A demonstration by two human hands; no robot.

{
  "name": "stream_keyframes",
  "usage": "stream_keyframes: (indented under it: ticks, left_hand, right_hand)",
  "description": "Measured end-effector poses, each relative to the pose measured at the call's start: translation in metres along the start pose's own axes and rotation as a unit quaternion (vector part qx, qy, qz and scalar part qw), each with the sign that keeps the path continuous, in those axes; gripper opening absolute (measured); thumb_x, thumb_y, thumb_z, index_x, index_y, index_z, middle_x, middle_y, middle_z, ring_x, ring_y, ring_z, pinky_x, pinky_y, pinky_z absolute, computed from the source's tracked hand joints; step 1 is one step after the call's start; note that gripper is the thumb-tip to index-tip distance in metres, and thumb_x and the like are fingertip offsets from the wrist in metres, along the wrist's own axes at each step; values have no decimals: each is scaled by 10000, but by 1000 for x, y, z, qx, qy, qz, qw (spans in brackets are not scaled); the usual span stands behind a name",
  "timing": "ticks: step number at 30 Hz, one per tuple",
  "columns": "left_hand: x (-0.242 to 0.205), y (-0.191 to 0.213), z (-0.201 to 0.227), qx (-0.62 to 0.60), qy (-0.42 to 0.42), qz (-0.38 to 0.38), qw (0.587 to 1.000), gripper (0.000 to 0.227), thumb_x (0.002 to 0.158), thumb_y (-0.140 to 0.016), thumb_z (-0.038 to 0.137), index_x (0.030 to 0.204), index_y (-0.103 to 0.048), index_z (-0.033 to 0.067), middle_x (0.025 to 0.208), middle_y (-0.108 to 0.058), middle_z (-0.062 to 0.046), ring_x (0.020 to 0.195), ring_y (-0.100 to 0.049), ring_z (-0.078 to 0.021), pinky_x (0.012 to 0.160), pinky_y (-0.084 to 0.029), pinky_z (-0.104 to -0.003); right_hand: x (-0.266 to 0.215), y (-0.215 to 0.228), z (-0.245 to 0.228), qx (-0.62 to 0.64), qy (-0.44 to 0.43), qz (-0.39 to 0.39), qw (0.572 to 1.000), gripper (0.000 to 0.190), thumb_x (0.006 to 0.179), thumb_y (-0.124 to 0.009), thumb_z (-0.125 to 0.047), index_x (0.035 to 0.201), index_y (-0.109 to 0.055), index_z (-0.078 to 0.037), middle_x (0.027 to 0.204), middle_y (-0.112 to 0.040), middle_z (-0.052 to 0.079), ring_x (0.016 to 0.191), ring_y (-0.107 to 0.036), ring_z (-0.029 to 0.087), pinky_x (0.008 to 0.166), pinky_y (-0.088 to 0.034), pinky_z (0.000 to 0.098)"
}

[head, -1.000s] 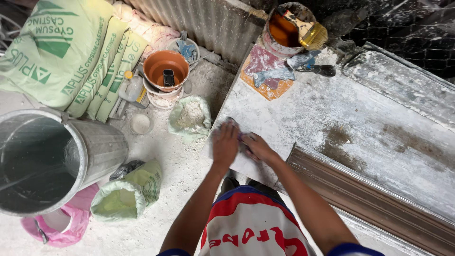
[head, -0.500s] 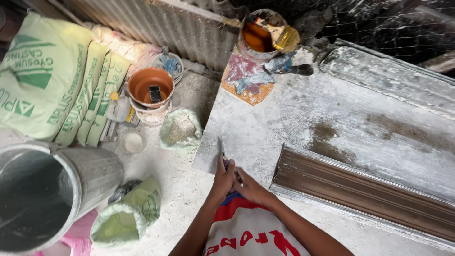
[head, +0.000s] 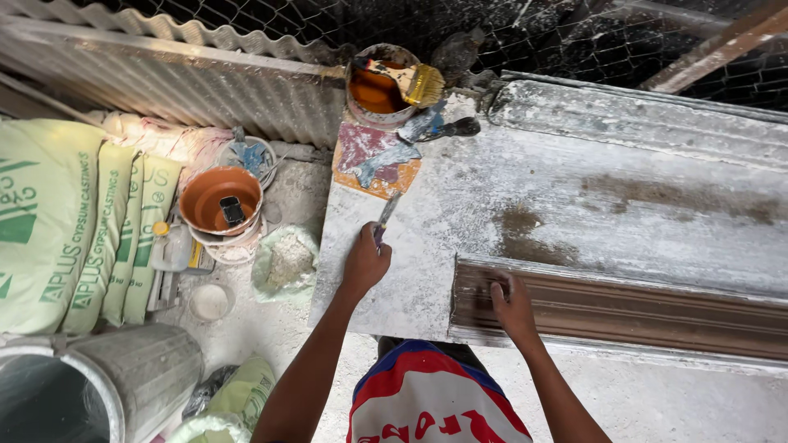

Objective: The person cleans a long brown molding piece with a brush and water. They then move to a tap to fill a pink cup with water.

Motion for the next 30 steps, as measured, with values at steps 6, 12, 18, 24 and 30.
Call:
stream_keyframes:
  ticks: [6,12,18,24,30]
  left_hand:
    - [44,-20,19,206,-164,-12,965,511,892,-665,151,1388,-553,93,1178,-639,-126,1057,-611,-331,894,-500,-476]
    - [65,-29,17,336,-208,65,916,487,914,-635,75,1389,-614,182,1281,-602,-113,1092,-576,-292,872,-467,-448]
    - [97,-30,46,254,-237,106,932,457,937,-641,174,1373,-577,53,1249,-581,-187,1218,-537,-362,1041,-426,-508]
    - [244,-26,74,-126,-47,148,980,651,1013,-557,231,1536,-292,-53,1455,-515,-300,1302,-581,-355,1129,-453,-455]
    - [362,-48,92,-292,139,139,936,760,980,-692,170,1477,-195,-120,1461,-462,-306,1300,-531,-337,1116,-410,-402]
  right_hand:
    - [13,-2,20,-148,63,109,981,389,946,-610,-181,1301,-611,-21,1309,-558,252,1271,-471,425,1131,-329,547]
    - [75,-1,40,-168,86,139,972,369,956,-571,-173,1304,-625,-60,1399,-540,238,1358,-434,434,1192,-292,582]
    - [167,-27,40,-195,-25,56,979,728,1013,-434,-549,1628,-262,-200,1684,-88,249,1529,-11,511,1187,-36,677]
    - [184,-34,49,-255,-133,-93,953,876,943,-280,-780,1649,-3,-342,1712,181,148,1543,238,446,1200,93,667]
    - [189,-28,47,-248,-174,-132,944,927,896,-331,-797,1642,21,-373,1710,206,141,1529,253,440,1180,96,676]
Point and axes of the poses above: each hand's wrist, its own x-axis towards the middle knuckle, its own y-axis out of the back of the hand, z = x × y, the point moved 2 cm from there along x, towards the middle knuckle
